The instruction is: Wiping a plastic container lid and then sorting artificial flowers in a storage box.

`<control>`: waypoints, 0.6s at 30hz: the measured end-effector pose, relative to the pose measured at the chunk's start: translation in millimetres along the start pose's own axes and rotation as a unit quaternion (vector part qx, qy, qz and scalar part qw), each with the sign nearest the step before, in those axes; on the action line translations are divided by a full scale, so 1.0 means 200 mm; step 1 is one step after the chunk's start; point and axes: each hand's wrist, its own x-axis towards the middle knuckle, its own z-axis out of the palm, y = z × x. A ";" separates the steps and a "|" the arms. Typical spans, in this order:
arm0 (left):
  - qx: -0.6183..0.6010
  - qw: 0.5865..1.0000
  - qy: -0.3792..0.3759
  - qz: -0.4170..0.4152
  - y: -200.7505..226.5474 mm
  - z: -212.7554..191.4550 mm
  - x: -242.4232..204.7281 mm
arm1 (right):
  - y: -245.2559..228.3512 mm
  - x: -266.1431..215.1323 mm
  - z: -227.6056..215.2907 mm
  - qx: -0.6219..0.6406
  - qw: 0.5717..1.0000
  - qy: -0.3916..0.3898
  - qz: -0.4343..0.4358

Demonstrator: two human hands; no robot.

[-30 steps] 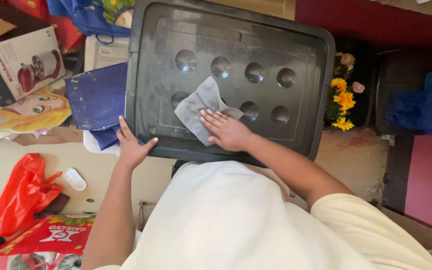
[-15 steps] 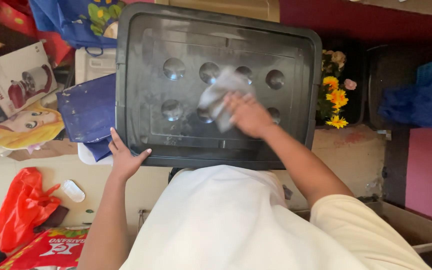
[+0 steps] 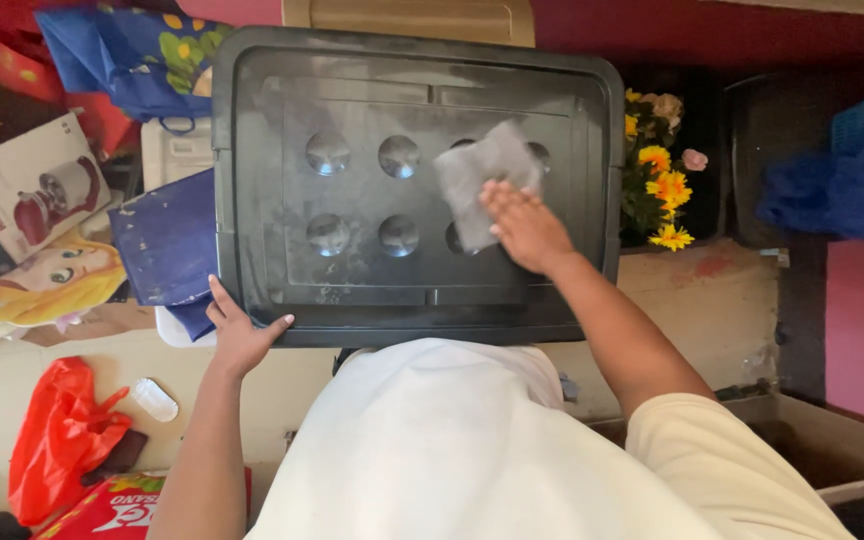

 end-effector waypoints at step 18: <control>0.024 0.999 -0.011 -0.033 -0.01 0.02 0.02 | -0.15 0.21 -0.04 0.061 0.984 0.011 -0.169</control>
